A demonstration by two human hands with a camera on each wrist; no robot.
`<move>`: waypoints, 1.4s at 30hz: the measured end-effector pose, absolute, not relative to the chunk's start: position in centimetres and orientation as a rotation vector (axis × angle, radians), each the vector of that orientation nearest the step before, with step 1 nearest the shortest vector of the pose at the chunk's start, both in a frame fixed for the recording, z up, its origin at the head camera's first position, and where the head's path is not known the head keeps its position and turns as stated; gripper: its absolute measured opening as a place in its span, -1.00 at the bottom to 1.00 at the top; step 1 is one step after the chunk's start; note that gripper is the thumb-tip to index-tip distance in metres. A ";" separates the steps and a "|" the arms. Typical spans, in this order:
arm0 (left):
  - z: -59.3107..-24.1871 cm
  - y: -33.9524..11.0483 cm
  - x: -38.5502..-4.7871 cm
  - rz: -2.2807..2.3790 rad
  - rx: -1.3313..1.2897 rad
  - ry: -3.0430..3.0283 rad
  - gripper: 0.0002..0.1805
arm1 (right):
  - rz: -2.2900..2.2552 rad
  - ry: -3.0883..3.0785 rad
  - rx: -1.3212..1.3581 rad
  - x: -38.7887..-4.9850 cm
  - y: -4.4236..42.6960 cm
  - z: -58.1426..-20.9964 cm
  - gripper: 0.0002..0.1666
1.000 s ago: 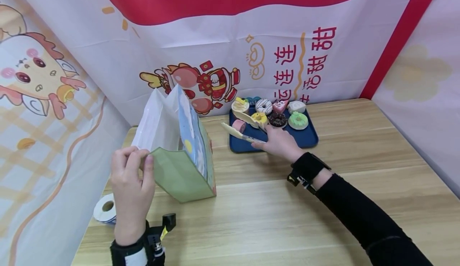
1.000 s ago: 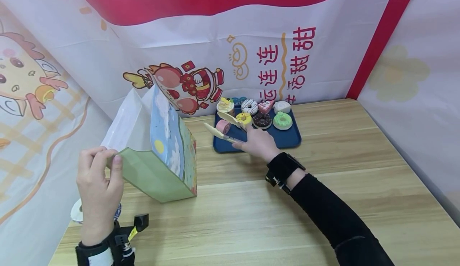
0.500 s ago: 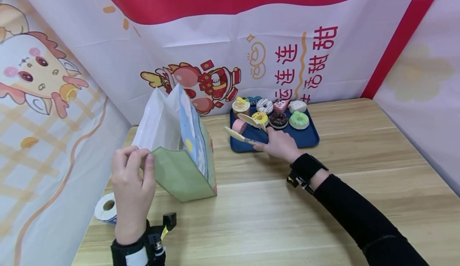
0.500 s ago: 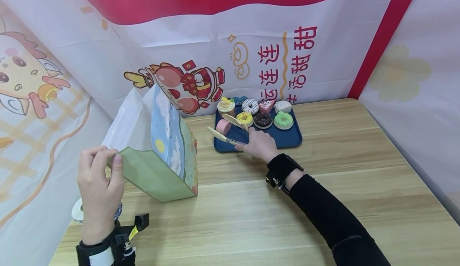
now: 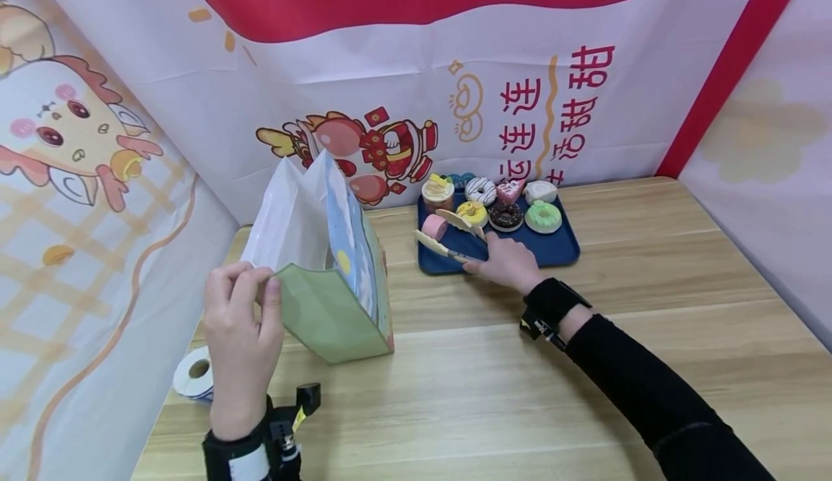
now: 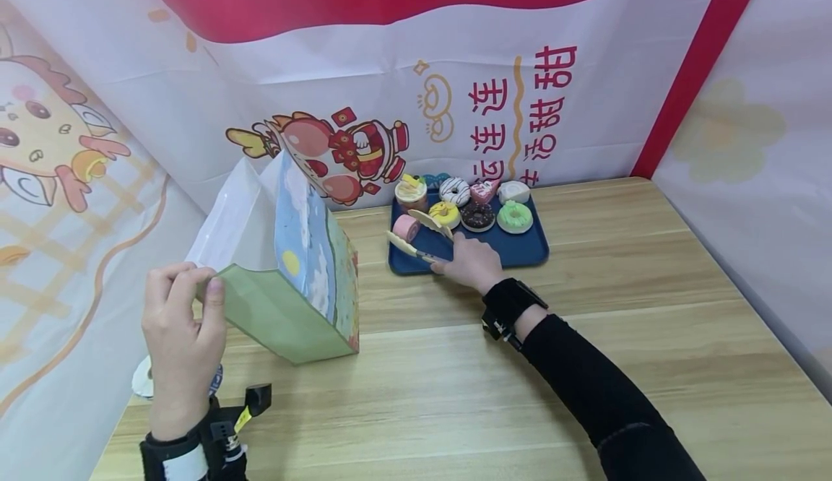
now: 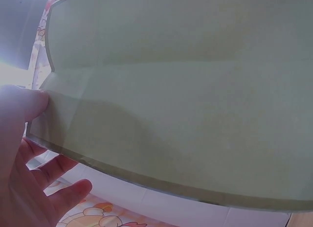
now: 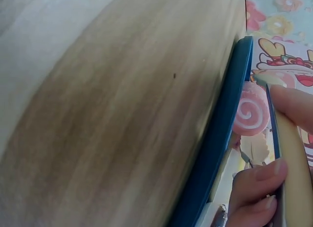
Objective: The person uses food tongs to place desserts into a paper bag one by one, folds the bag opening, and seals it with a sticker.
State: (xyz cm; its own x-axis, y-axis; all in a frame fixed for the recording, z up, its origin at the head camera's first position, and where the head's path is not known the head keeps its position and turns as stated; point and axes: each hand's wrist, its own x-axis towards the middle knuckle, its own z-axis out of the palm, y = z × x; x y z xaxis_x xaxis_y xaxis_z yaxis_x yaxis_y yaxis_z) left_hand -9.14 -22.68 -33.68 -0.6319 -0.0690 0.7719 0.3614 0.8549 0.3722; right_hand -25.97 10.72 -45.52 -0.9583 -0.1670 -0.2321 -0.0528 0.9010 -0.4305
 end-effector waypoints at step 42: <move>-33.7 -22.6 -9.1 -0.651 -0.220 -2.171 -0.86 | -0.757 2.820 -0.247 -24.7 10.8 -41.2 -0.05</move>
State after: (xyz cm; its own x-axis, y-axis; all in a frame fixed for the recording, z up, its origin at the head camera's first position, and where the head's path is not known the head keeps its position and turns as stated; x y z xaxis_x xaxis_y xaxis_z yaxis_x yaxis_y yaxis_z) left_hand -9.11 -22.61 -33.69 -0.6337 -0.0658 0.7708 0.3692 0.8499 0.3761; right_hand -24.71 10.85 -41.17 -0.9637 -0.2148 -0.1585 -0.1066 0.8539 -0.5094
